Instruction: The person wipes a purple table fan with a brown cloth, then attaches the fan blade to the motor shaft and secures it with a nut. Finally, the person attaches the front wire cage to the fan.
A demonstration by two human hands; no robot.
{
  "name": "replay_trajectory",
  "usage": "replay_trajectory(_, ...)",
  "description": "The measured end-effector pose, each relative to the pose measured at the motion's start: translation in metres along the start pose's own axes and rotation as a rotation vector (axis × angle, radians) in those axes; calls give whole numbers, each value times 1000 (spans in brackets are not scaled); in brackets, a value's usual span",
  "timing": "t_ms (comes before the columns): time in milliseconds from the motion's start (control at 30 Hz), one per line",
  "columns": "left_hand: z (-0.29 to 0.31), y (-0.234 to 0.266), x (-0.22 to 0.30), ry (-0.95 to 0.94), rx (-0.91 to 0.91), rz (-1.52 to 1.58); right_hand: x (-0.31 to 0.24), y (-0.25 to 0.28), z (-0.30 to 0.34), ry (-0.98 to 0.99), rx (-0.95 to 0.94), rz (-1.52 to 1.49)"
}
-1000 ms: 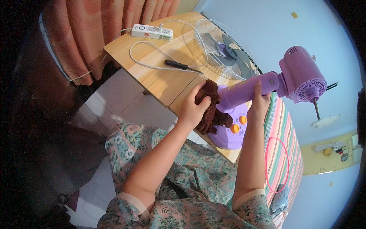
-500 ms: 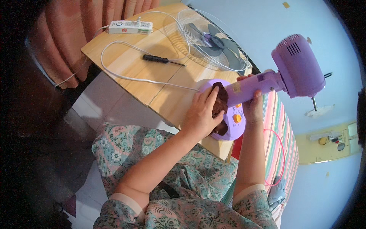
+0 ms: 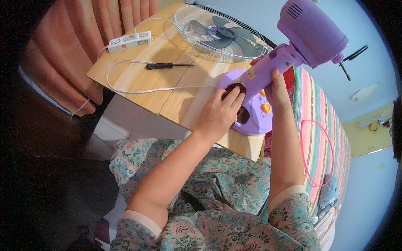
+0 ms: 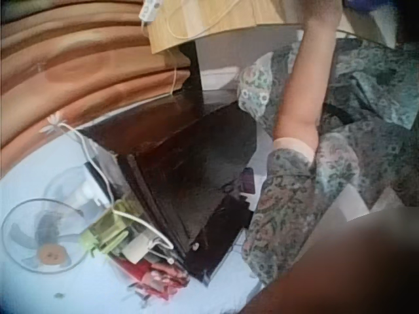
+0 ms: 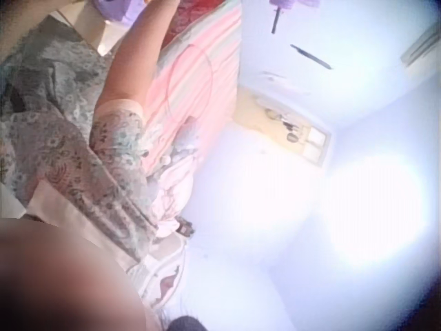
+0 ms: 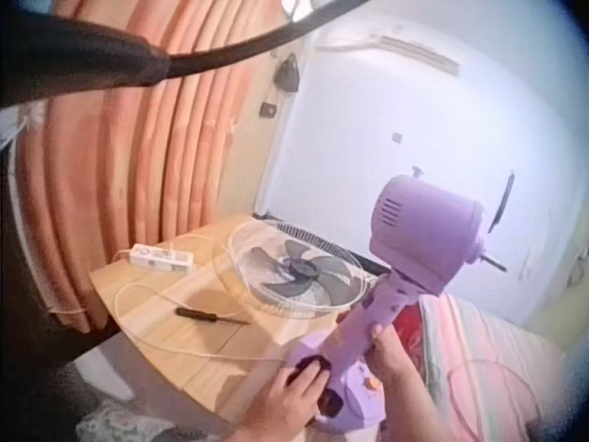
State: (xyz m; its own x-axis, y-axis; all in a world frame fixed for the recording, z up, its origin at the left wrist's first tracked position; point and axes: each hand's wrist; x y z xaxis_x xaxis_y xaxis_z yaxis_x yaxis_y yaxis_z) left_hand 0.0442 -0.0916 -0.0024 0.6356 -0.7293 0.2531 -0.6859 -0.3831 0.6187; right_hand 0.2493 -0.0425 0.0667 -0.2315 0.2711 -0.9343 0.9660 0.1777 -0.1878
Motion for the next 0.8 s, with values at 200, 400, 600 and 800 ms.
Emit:
replay_trajectory(200, -11, 9, 1, 5, -64, 82, -2, 2, 1, -36, 14, -24)
replay_trajectory(400, -45, 10, 24, -59, 144, 102, 5, 12, -1, -92, -56, -100)
replay_trajectory(600, -19, -4, 28, 12, -83, 66, 4, 9, 2, -67, -38, -93)
replay_trajectory(800, -47, 29, 20, 277, 160, 425, 11, 4, 2, -46, 34, -108)
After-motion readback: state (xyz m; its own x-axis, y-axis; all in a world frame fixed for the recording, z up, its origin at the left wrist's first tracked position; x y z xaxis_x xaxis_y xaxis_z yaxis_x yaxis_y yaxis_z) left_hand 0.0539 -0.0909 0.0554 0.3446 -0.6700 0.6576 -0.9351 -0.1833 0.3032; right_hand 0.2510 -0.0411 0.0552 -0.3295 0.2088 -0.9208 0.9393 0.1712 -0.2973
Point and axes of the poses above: each hand's wrist, its own z-axis away from the middle knuckle, its own y-axis out of the back of the hand, x = y × z, and after that the axes turned 9 degrees about -z, right-handed
